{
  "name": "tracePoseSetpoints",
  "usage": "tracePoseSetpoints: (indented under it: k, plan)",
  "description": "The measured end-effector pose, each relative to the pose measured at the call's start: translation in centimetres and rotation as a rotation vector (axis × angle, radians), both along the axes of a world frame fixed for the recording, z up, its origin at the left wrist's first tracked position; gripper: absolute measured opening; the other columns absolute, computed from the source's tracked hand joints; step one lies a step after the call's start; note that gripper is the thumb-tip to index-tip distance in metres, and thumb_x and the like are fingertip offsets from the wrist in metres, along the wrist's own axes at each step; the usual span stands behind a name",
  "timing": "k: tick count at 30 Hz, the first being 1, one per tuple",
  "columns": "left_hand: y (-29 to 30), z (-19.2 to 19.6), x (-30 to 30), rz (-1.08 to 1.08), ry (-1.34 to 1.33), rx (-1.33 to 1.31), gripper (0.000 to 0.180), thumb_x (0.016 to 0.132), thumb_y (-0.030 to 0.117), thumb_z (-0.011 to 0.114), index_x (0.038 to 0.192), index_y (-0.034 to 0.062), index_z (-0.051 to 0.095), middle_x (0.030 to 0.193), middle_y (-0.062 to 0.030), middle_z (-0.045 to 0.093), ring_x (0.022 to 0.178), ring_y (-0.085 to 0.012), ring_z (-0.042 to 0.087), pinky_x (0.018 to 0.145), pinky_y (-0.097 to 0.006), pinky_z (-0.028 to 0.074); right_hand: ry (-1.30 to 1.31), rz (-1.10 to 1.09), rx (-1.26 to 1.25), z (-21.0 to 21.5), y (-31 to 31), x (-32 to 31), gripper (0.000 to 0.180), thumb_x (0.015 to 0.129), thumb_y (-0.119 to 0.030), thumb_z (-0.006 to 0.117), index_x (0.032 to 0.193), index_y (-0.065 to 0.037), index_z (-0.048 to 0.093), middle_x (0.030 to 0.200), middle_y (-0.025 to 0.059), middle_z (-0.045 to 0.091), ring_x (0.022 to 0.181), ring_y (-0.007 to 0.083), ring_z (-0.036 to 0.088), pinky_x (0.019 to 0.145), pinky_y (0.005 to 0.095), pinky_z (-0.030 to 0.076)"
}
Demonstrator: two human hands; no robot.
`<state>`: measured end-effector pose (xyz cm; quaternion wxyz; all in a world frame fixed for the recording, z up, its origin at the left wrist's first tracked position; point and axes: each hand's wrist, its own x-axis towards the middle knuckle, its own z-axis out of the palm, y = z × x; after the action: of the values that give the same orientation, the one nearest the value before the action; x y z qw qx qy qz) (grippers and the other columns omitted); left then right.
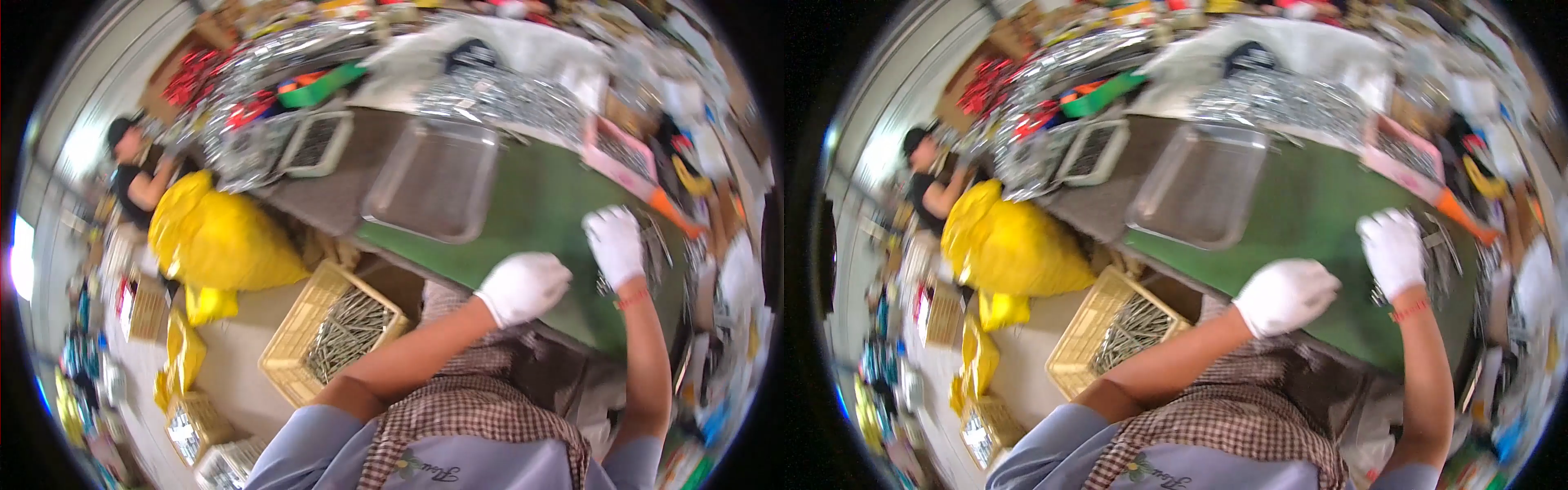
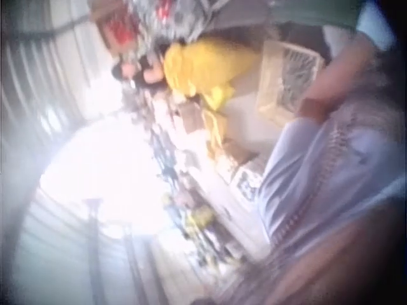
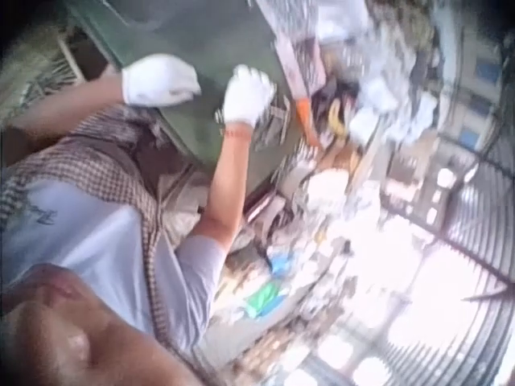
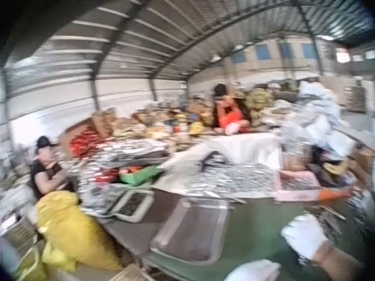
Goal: Assembling small metal hardware components by hand at a workbench in a factory setting.
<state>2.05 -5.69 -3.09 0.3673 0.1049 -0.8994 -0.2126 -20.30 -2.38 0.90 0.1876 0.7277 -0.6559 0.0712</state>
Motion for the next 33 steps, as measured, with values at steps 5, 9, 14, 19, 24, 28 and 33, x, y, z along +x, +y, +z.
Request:
tracePoseSetpoints:
  k: [5,9,14,19,24,28,33]
  plan:
    - [0.6,-0.8,0.7,0.051,-0.001,-0.018,0.012,0.082,0.018,0.066,0.085,0.009,0.059,0.078,-0.0095,0.055,0.075,-0.0304,0.06,0.066,-0.044,0.051,-0.071,-0.012,-0.049,0.8,2.5,2.4,0.007,0.084,-0.013,0.061,0.088,-0.007,0.063,0.091,0.0129,0.062,0.096,0.0318,0.058,0.088,0.0471,0.044]
    - [0.6,-0.1,3.5,0.002,0.12,-0.057,0.016,0.084,0.017,0.066,0.1,0.0115,0.065,0.088,-0.0068,0.059,0.081,-0.0272,0.061,0.071,-0.041,0.05,-0.2,0.035,-0.06,0.5,6.5,4.4,0.006,0.085,-0.01,0.062,0.088,-0.006,0.06,0.094,0.0139,0.06,0.096,0.0337,0.057,0.089,0.0469,0.044]
    - [-5.8,3.5,13.5,0.234,0.177,-0.343,0.025,0.082,0.015,0.06,0.105,0.0063,0.067,0.092,-0.0118,0.066,0.08,-0.0295,0.065,0.071,-0.042,0.054,-0.272,-0.003,-0.156,-3.0,11.9,5.1,0.011,0.088,-0.008,0.063,0.098,-0.003,0.065,0.098,0.0148,0.063,0.1,0.0361,0.058,0.094,0.0471,0.044]
    - [-17.0,6.7,26.7,1.242,0.363,-0.117,0.031,0.086,0.015,0.063,0.113,-0.0001,0.065,0.11,-0.0213,0.065,0.108,-0.0371,0.06,0.098,-0.046,0.046,-0.171,-0.094,-0.292,-0.5,12.7,7.4,0.014,0.094,-0.021,0.066,0.091,-0.009,0.074,0.088,0.009,0.072,0.08,0.0303,0.066,0.076,0.0438,0.051]
    - [-28.4,7.5,39.6,1.886,0.269,0.257,0.073,0.086,0.045,0.068,0.142,0.0047,0.044,0.138,-0.0256,0.049,0.124,-0.0411,0.053,0.104,-0.049,0.044,-0.154,-0.215,-0.279,-0.7,12.5,7.6,0.017,0.095,-0.021,0.064,0.094,-0.008,0.075,0.089,0.0102,0.072,0.081,0.0304,0.066,0.077,0.0438,0.051]
    - [-34.0,6.8,46.1,1.721,0.061,0.636,0.07,0.088,0.057,0.058,0.127,-0.0004,0.064,0.133,-0.0264,0.06,0.128,-0.0403,0.056,0.104,-0.044,0.044,-0.229,-0.282,-0.248,-4.2,13.3,5.5,0.014,0.09,-0.007,0.061,0.101,-0.001,0.066,0.097,0.0147,0.066,0.094,0.0349,0.06,0.088,0.0454,0.048]
    - [-36.3,7.0,50.4,1.445,0.538,1.048,0.024,0.09,0.02,0.066,0.109,0.0062,0.069,0.115,-0.0078,0.065,0.101,-0.0235,0.065,0.077,-0.045,0.06,-0.243,-0.236,-0.248,-4.2,12.9,5.5,0.013,0.089,-0.004,0.061,0.102,-0.002,0.065,0.096,0.0136,0.066,0.093,0.0348,0.06,0.086,0.0447,0.048]
